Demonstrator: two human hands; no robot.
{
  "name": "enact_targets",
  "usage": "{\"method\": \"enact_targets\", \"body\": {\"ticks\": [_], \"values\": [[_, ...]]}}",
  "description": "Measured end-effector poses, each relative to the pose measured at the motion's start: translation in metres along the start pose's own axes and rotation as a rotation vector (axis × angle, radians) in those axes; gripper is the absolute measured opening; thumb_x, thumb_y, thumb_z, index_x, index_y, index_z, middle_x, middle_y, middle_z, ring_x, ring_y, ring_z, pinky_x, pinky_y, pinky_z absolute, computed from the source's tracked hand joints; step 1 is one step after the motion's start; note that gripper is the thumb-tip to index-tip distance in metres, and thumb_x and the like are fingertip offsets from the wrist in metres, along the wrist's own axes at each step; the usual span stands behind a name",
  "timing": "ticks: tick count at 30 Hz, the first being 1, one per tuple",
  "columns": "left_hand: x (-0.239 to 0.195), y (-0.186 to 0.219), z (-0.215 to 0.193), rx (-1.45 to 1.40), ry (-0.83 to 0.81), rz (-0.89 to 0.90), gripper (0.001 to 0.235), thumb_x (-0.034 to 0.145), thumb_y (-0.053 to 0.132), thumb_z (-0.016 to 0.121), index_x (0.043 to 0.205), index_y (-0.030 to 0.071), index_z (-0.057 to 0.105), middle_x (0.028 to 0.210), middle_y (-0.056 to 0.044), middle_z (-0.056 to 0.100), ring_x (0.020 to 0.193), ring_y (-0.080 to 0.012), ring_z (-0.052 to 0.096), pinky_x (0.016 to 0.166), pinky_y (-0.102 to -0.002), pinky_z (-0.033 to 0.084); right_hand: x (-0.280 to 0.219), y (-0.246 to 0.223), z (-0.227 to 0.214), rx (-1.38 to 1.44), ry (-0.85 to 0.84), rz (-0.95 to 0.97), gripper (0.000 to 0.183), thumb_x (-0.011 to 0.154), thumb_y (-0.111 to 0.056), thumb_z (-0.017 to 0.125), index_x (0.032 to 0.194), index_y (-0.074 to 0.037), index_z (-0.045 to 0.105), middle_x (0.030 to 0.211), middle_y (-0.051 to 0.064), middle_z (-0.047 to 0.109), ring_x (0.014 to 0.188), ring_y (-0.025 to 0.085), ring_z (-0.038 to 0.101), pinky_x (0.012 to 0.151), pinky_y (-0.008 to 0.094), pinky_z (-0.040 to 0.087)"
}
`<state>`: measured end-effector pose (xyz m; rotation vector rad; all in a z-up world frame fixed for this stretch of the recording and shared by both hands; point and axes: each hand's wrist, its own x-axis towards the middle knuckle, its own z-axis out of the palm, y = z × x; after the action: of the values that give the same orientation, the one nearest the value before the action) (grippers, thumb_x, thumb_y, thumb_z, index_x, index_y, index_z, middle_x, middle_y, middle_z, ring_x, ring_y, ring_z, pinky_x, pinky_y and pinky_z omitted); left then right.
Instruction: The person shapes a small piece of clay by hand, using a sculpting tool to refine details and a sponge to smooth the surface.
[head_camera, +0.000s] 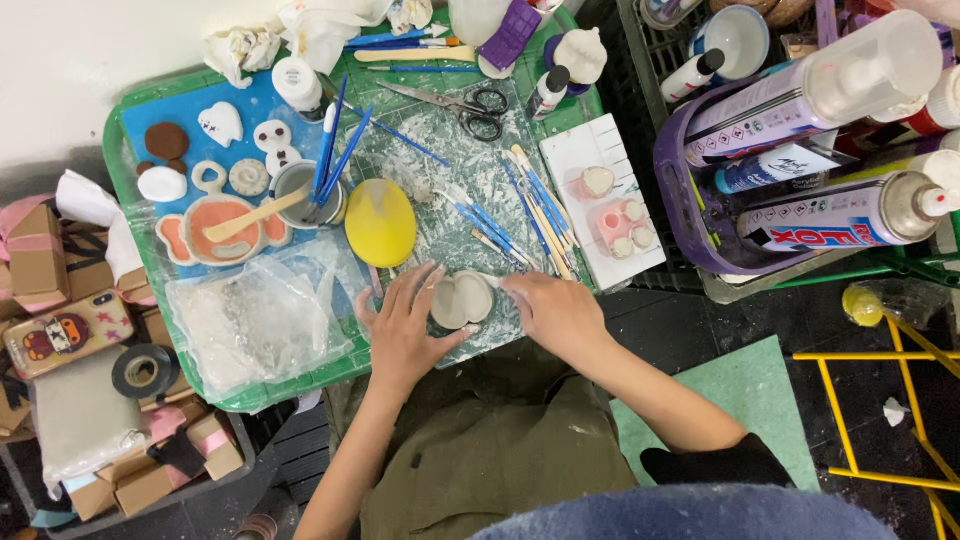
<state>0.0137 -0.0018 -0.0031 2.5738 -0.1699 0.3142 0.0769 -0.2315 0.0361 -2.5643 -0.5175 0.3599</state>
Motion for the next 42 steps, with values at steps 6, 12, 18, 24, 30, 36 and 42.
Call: {"method": "enact_targets", "body": {"ticks": [6,12,18,24,30,36,42], "values": [[0.002,-0.002,0.000,-0.022,-0.022,-0.003,0.085,0.065,0.055,0.088,0.135,0.015,0.060,0.142,0.000,0.059,0.130,-0.0234,0.057,0.113,-0.053,0.020,0.004,0.002,0.006,-0.081,-0.056,0.000,0.025,0.090,-0.012,0.064,0.112,-0.017,0.074,0.102,0.011,0.075,0.069,0.032,0.072,0.058,0.043,0.056],[0.004,-0.002,-0.001,-0.017,-0.002,0.017,0.085,0.067,0.056,0.089,0.135,0.013,0.061,0.141,-0.003,0.058,0.129,-0.0253,0.057,0.112,-0.055,0.020,0.018,0.008,0.009,-0.143,-0.005,-0.165,0.032,0.086,-0.004,0.061,0.114,-0.014,0.072,0.102,0.009,0.075,0.068,0.028,0.073,0.051,0.039,0.055],[0.004,-0.004,-0.001,-0.050,-0.003,0.010,0.082,0.064,0.055,0.090,0.131,0.016,0.061,0.140,-0.003,0.058,0.127,-0.0255,0.057,0.111,-0.055,0.023,0.036,0.003,-0.003,-0.192,-0.059,-0.205,0.032,0.084,-0.005,0.063,0.111,-0.018,0.075,0.092,0.006,0.075,0.069,0.029,0.072,0.054,0.041,0.055],[0.001,-0.006,0.001,-0.062,-0.013,-0.015,0.086,0.063,0.054,0.091,0.134,0.017,0.061,0.143,-0.004,0.057,0.128,-0.0252,0.058,0.112,-0.051,0.025,0.056,0.008,-0.010,-0.191,-0.036,-0.400,0.029,0.077,-0.006,0.066,0.103,-0.016,0.076,0.095,0.005,0.076,0.080,0.026,0.073,0.062,0.040,0.056],[-0.003,-0.008,0.001,-0.061,-0.011,-0.025,0.089,0.062,0.057,0.091,0.137,0.019,0.060,0.143,-0.004,0.057,0.127,-0.0234,0.059,0.112,-0.051,0.022,0.074,0.007,-0.012,-0.211,-0.077,-0.486,0.026,0.079,-0.004,0.066,0.097,-0.018,0.078,0.091,0.004,0.076,0.083,0.027,0.073,0.066,0.041,0.056],[-0.002,-0.008,0.000,-0.059,-0.015,-0.032,0.089,0.062,0.057,0.091,0.137,0.019,0.061,0.142,-0.004,0.056,0.127,-0.0222,0.059,0.112,-0.051,0.023,0.076,0.002,-0.017,-0.197,-0.099,-0.448,0.021,0.081,-0.008,0.067,0.096,-0.018,0.077,0.088,0.005,0.076,0.079,0.028,0.072,0.064,0.042,0.055],[-0.003,-0.007,0.002,-0.058,-0.015,-0.013,0.086,0.064,0.056,0.090,0.135,0.016,0.061,0.142,-0.005,0.056,0.127,-0.0253,0.058,0.111,-0.052,0.027,0.019,0.001,-0.023,-0.067,0.098,-0.046,0.011,0.092,-0.019,0.070,0.099,-0.010,0.070,0.087,0.010,0.075,0.074,0.033,0.071,0.063,0.044,0.053]]}}
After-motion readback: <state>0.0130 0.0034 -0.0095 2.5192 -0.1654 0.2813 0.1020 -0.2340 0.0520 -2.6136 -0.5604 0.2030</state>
